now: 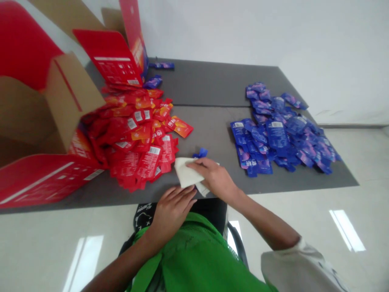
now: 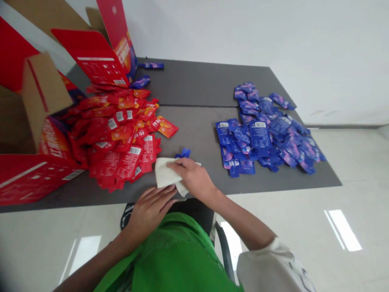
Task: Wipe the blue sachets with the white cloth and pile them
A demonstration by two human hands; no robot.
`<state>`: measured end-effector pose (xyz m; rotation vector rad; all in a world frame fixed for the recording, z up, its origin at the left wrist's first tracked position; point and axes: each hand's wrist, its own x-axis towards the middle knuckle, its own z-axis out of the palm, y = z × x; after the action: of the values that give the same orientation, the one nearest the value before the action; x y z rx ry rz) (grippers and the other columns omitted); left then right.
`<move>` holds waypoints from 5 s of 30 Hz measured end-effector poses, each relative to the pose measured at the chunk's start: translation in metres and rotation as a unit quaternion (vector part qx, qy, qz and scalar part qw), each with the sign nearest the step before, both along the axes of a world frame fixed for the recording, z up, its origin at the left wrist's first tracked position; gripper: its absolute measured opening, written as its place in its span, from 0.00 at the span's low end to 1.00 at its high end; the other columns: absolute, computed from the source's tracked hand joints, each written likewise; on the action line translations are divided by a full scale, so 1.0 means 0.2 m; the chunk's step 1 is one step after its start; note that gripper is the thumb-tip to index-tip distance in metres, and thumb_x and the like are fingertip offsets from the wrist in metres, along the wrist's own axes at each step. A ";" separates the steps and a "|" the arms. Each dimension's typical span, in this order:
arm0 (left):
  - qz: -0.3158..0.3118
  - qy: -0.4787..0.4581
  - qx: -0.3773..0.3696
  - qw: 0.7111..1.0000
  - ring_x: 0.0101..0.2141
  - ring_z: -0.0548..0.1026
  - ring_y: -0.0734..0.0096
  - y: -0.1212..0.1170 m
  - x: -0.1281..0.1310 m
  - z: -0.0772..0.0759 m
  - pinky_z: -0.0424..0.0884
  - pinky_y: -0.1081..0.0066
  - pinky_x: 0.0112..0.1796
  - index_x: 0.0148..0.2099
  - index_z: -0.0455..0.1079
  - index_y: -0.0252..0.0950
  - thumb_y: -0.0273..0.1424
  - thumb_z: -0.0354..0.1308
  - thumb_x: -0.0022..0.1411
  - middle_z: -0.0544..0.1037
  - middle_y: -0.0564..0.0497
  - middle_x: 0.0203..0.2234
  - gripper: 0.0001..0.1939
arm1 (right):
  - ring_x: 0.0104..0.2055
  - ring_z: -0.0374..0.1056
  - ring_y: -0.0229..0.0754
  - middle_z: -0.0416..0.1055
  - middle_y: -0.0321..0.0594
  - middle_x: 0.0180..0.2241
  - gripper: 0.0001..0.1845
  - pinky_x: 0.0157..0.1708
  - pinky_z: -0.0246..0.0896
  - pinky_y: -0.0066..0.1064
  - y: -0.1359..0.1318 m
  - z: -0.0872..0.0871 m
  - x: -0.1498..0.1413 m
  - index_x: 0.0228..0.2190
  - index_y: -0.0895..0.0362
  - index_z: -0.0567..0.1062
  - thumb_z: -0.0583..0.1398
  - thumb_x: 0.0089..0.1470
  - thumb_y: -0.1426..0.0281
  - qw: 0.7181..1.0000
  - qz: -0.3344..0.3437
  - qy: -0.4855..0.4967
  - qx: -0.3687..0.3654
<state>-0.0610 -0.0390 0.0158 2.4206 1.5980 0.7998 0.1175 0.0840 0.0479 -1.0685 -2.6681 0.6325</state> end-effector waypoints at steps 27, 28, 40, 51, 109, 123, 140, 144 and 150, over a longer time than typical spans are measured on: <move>0.008 -0.034 -0.011 0.999 0.46 0.81 0.61 0.08 0.00 0.12 0.71 0.58 0.50 0.52 0.76 0.37 0.34 0.57 0.74 0.85 0.49 0.44 0.11 | 0.54 0.71 0.49 0.72 0.48 0.53 0.32 0.54 0.68 0.38 0.11 0.08 0.18 0.62 0.53 0.72 0.55 0.59 0.82 0.966 -0.142 0.209 0.061; 0.025 -0.037 -0.011 0.999 0.44 0.81 0.61 0.10 0.00 0.13 0.71 0.58 0.50 0.52 0.75 0.37 0.34 0.56 0.75 0.84 0.48 0.43 0.11 | 0.53 0.71 0.49 0.72 0.47 0.52 0.31 0.54 0.68 0.38 0.06 0.08 0.21 0.61 0.52 0.73 0.55 0.59 0.81 0.956 -0.155 0.242 0.062; 0.136 0.090 -0.087 0.983 0.49 0.75 0.46 0.39 0.10 0.04 0.74 0.52 0.49 0.66 0.63 0.28 0.38 0.59 0.70 0.75 0.36 0.49 0.29 | 0.43 0.74 0.44 0.76 0.43 0.43 0.16 0.42 0.69 0.31 -0.28 -0.08 0.45 0.51 0.51 0.81 0.62 0.62 0.74 0.894 -0.150 0.403 -0.128; 0.040 0.014 -0.147 0.988 0.35 0.77 0.65 0.57 0.12 0.23 0.71 0.68 0.36 0.39 0.75 0.38 0.39 0.51 0.75 0.74 0.49 0.34 0.16 | 0.42 0.74 0.44 0.77 0.48 0.40 0.13 0.42 0.68 0.32 -0.22 -0.06 0.53 0.46 0.57 0.84 0.63 0.65 0.65 0.886 -0.033 0.402 -0.228; -0.220 0.075 0.130 0.964 0.63 0.70 0.61 1.10 0.85 0.09 0.66 0.57 0.60 0.58 0.75 0.38 0.34 0.50 0.77 0.75 0.44 0.62 0.16 | 0.42 0.75 0.44 0.79 0.52 0.41 0.23 0.44 0.71 0.33 -0.15 -0.12 0.61 0.48 0.60 0.84 0.59 0.67 0.55 0.869 0.124 0.399 -0.264; -0.257 0.075 0.131 0.955 0.65 0.68 0.61 0.93 0.82 0.06 0.65 0.56 0.61 0.57 0.75 0.36 0.27 0.48 0.77 0.74 0.46 0.63 0.16 | 0.43 0.76 0.44 0.78 0.51 0.42 0.20 0.46 0.71 0.33 -0.15 -0.10 0.62 0.48 0.60 0.84 0.62 0.66 0.58 0.847 0.135 0.426 -0.288; 0.075 0.068 0.093 0.990 0.28 0.73 0.69 1.04 0.51 0.45 0.64 0.68 0.34 0.28 0.69 0.38 0.37 0.46 0.75 0.75 0.49 0.24 0.22 | 0.39 0.74 0.41 0.78 0.48 0.38 0.16 0.40 0.68 0.28 -0.16 -0.09 0.62 0.46 0.57 0.85 0.63 0.64 0.62 0.870 0.131 0.375 -0.292; 0.157 0.167 -0.015 0.973 0.35 0.79 0.64 1.39 0.36 0.57 0.67 0.69 0.34 0.36 0.76 0.37 0.39 0.50 0.73 0.81 0.46 0.32 0.18 | 0.39 0.75 0.41 0.78 0.46 0.38 0.14 0.40 0.67 0.28 -0.17 -0.09 0.63 0.43 0.55 0.86 0.64 0.64 0.62 0.877 0.121 0.347 -0.309; 0.229 0.222 -0.125 0.939 0.45 0.79 0.62 1.83 0.08 0.55 0.76 0.58 0.47 0.52 0.74 0.34 0.40 0.58 0.72 0.79 0.44 0.46 0.15 | 0.38 0.75 0.45 0.77 0.43 0.36 0.19 0.39 0.70 0.31 -0.15 -0.20 0.60 0.43 0.52 0.86 0.66 0.59 0.52 0.866 0.112 0.335 -0.354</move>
<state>-0.0442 0.3279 0.1266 2.1687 2.3169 0.0626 0.2383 0.0543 0.0083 -0.4825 -1.9552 1.7453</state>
